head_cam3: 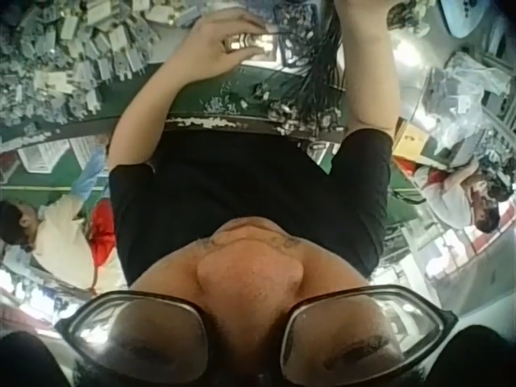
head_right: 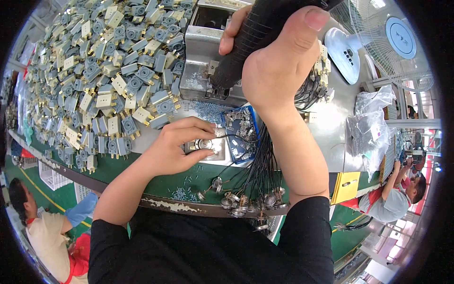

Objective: Assembling small electronic components with wiring using a power tool on a factory production line.

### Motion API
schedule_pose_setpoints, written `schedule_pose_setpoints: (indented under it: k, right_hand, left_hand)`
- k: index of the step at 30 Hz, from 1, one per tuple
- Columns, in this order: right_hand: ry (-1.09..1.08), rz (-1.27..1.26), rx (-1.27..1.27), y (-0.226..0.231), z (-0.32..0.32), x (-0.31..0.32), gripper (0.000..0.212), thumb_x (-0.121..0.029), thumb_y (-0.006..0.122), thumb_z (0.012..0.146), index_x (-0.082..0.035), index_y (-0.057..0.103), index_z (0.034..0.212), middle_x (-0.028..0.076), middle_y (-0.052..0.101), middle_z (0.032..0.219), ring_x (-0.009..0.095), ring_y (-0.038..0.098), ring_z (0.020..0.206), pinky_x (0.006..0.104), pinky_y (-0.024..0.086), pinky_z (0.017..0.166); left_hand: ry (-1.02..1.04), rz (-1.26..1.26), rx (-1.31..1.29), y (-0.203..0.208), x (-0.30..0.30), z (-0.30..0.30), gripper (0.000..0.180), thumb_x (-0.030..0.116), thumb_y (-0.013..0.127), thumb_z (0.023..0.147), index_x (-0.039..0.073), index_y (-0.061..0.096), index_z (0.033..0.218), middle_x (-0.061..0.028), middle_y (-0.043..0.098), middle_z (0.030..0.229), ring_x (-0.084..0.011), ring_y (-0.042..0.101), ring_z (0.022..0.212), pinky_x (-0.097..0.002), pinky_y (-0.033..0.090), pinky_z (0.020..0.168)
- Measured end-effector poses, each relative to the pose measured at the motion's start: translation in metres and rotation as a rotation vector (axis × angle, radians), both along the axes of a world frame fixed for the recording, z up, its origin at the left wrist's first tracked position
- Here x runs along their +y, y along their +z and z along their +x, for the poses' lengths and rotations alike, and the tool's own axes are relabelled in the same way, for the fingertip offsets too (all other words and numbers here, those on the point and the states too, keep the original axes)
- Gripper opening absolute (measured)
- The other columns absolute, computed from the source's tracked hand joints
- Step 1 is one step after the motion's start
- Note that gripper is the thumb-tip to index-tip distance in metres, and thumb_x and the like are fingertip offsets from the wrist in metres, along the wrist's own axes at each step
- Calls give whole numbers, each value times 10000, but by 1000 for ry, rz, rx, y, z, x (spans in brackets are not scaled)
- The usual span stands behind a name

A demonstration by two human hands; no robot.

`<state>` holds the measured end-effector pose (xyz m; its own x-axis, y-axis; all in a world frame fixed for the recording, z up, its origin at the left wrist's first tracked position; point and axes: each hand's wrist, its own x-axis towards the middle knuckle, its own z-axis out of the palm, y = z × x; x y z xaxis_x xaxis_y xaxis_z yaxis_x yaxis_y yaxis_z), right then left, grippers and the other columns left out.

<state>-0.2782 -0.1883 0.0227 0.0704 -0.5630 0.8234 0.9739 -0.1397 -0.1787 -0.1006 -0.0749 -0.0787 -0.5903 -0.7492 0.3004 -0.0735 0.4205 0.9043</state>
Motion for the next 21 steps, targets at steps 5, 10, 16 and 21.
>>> schedule_pose_setpoints:
  k: [5,10,16,21]
  right_hand:
    - [-9,-31,2,3,-4,4,975,-878,300,957,21,501,1278,83,537,651,196,536,511,318,477,509]
    - [-893,794,459,37,15,41,967,-870,289,965,20,499,1280,77,523,632,196,519,491,329,470,491]
    - [-969,449,810,16,-19,29,1147,-1001,290,813,16,523,1288,111,588,742,228,568,599,367,501,589]
    - [-896,444,773,11,-21,30,1160,-1003,283,811,26,509,1296,113,583,741,230,567,593,370,498,583]
  left_hand:
    - [-1,9,-4,0,0,0,295,52,859,799,2,762,1072,-144,734,1151,-308,724,1120,-401,576,967]
    - [-4,5,5,0,0,1,301,60,859,800,4,764,1080,-147,734,1159,-311,725,1114,-397,576,960]
    - [2,14,-14,2,1,0,298,64,859,799,3,766,1076,-148,734,1162,-313,726,1109,-397,577,950]
    - [4,-2,-5,1,2,0,297,69,858,800,5,758,1072,-153,733,1158,-315,726,1102,-398,575,951]
